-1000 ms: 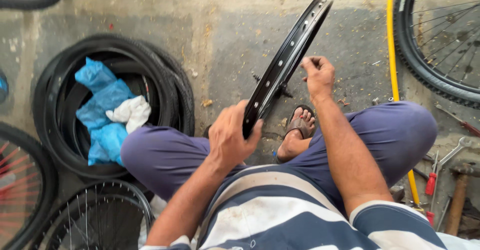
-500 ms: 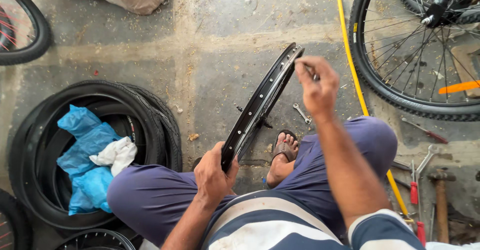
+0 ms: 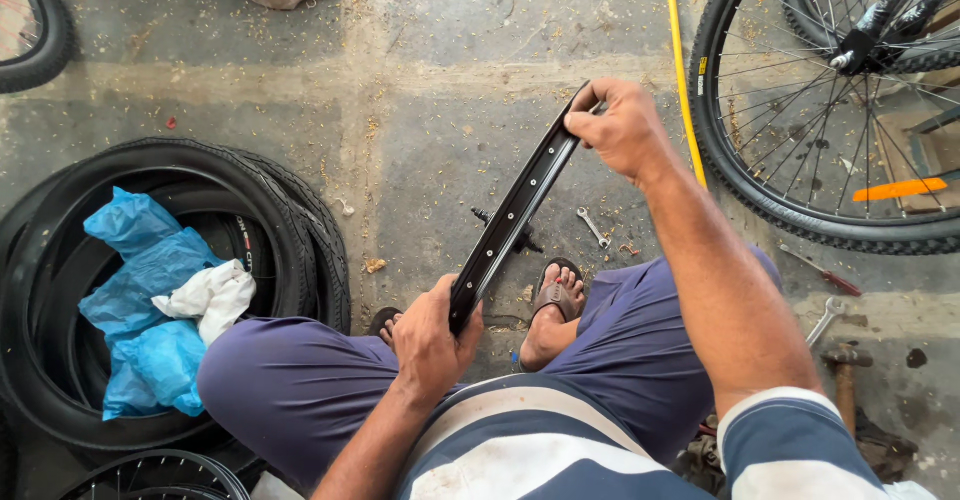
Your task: The person sits on the floor and laces a bicycle wheel, threading spokes through the hub and seating them into the rim holes while rotating the wheel on their lap. They turn the wheel over and continue threading spokes around the rim.
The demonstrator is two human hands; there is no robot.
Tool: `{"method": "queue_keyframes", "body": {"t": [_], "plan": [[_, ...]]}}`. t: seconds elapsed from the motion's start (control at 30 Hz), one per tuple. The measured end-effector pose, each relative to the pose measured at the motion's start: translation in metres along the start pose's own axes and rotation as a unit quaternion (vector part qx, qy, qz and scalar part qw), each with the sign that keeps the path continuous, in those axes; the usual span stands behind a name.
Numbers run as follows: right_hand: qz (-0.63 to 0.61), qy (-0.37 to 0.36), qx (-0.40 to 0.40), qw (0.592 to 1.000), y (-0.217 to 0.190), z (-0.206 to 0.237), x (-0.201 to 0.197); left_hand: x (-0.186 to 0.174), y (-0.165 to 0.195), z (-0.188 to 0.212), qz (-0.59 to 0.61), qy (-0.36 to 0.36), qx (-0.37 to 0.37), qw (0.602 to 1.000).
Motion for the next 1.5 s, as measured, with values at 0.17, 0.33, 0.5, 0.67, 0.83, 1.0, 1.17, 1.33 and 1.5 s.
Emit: {"method": "queue_keyframes", "body": {"t": [0.17, 0.33, 0.5, 0.67, 0.83, 1.0, 1.17, 1.33, 1.5], "plan": [[0.091, 0.08, -0.137, 0.983, -0.014, 0.009, -0.014, -0.001, 0.002, -0.001, 0.01, -0.001, 0.001, 1.0], [0.115, 0.098, -0.256, 0.955, -0.056, 0.069, 0.004, -0.003, 0.003, -0.003, 0.02, 0.004, 0.005, 1.0], [0.268, 0.049, -0.342, 0.899, -0.091, 0.109, 0.027, -0.001, -0.002, -0.005, 0.0, 0.009, -0.015, 1.0], [0.211, 0.17, -0.398, 0.877, -0.06, 0.098, 0.016, -0.004, -0.017, 0.013, 0.009, -0.011, -0.003, 1.0], [-0.08, 0.185, -0.133, 0.97, 0.029, 0.083, 0.033, -0.015, -0.027, 0.042, -0.052, -0.121, -0.119, 0.984], [-0.226, 0.166, 0.02, 0.96, 0.089, 0.088, 0.068, -0.012, -0.015, 0.025, -0.038, -0.172, -0.241, 0.954], [-0.221, 0.181, 0.041, 0.958, 0.109, 0.088, 0.063, -0.014, 0.012, -0.006, -0.012, -0.036, -0.023, 0.999], [-0.174, 0.18, 0.051, 0.967, 0.092, 0.092, 0.068, -0.005, 0.007, 0.004, -0.052, -0.062, -0.056, 0.995], [0.036, 0.233, -0.182, 0.955, 0.02, 0.108, 0.046, 0.01, -0.006, 0.012, -0.037, -0.039, -0.03, 0.998]]}}
Point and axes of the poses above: each hand's wrist, its own z-axis away from the middle knuckle, its own x-axis out of the palm, y = z × x, the point moved 2 cm from there along -z, towards the middle knuckle, and after that the axes turned 8 degrees about z, right-handed, at the moved point
